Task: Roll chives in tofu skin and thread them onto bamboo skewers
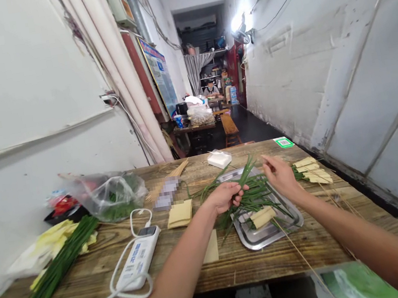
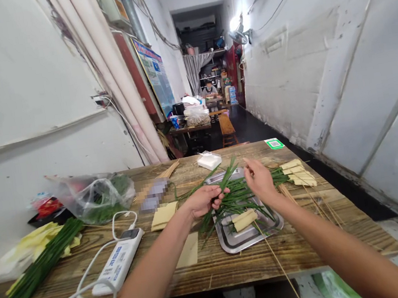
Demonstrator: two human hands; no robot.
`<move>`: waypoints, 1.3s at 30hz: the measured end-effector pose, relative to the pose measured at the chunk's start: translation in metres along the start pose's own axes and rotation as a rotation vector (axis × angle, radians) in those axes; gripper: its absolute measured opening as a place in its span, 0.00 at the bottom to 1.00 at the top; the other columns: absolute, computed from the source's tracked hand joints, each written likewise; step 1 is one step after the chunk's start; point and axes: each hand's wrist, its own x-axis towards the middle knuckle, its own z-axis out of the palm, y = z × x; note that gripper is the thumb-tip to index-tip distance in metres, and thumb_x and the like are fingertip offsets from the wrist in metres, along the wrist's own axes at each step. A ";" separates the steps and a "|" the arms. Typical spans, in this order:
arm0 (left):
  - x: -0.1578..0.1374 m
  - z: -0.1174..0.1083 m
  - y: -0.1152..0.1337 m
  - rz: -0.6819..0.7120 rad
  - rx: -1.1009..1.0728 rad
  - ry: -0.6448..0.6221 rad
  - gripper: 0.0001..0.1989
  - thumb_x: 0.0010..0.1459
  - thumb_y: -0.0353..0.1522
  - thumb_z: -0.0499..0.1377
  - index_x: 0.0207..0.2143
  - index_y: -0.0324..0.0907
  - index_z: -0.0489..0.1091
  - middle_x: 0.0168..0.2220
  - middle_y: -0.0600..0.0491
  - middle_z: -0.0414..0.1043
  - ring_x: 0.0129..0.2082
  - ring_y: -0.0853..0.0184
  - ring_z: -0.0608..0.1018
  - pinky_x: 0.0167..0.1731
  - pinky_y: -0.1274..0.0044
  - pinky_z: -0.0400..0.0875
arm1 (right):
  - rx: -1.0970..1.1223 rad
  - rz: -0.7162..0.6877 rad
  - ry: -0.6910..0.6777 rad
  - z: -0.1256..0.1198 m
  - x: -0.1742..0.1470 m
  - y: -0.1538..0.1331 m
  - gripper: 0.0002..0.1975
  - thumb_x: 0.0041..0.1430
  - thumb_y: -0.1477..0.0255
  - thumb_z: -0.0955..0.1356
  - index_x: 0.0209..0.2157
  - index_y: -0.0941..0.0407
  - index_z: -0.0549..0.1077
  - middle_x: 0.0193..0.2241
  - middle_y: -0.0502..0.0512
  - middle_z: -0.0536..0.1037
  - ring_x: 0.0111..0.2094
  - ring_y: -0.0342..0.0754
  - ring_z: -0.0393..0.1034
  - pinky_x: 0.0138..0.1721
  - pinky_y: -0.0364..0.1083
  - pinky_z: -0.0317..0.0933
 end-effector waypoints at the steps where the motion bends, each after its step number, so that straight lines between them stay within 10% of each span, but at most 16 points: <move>1: 0.001 -0.001 0.000 -0.005 -0.001 0.004 0.07 0.59 0.28 0.55 0.35 0.32 0.70 0.24 0.56 0.60 0.17 0.80 0.61 0.18 0.85 0.51 | 0.109 0.166 -0.041 0.000 0.004 0.001 0.15 0.60 0.65 0.62 0.42 0.58 0.74 0.32 0.57 0.75 0.31 0.48 0.67 0.36 0.48 0.62; 7: 0.002 -0.002 -0.007 -0.037 -0.003 -0.056 0.09 0.56 0.31 0.60 0.36 0.33 0.71 0.24 0.56 0.61 0.18 0.79 0.63 0.18 0.84 0.51 | 0.874 0.864 -0.342 0.006 0.018 -0.003 0.20 0.44 0.55 0.73 0.26 0.58 0.70 0.15 0.42 0.61 0.16 0.37 0.52 0.18 0.39 0.48; 23: -0.004 0.001 -0.021 -0.054 0.067 -0.082 0.12 0.55 0.33 0.60 0.37 0.33 0.71 0.25 0.57 0.60 0.17 0.79 0.63 0.18 0.83 0.49 | 0.952 0.962 -0.432 0.006 0.024 -0.011 0.12 0.46 0.71 0.75 0.23 0.60 0.69 0.13 0.42 0.63 0.13 0.33 0.51 0.12 0.35 0.45; 34: -0.004 -0.008 -0.030 -0.139 -0.185 -0.050 0.07 0.61 0.27 0.53 0.36 0.31 0.68 0.22 0.58 0.57 0.15 0.81 0.56 0.16 0.87 0.46 | 0.688 0.803 -0.047 -0.018 0.061 -0.002 0.14 0.52 0.71 0.73 0.19 0.58 0.67 0.15 0.49 0.71 0.15 0.36 0.61 0.16 0.36 0.58; 39: 0.007 -0.006 -0.030 -0.154 -0.326 -0.023 0.06 0.61 0.25 0.51 0.32 0.34 0.65 0.23 0.54 0.63 0.16 0.78 0.62 0.17 0.86 0.54 | 0.240 0.184 -0.037 -0.014 0.022 -0.033 0.15 0.58 0.64 0.66 0.22 0.56 0.74 0.20 0.53 0.75 0.24 0.46 0.69 0.29 0.45 0.67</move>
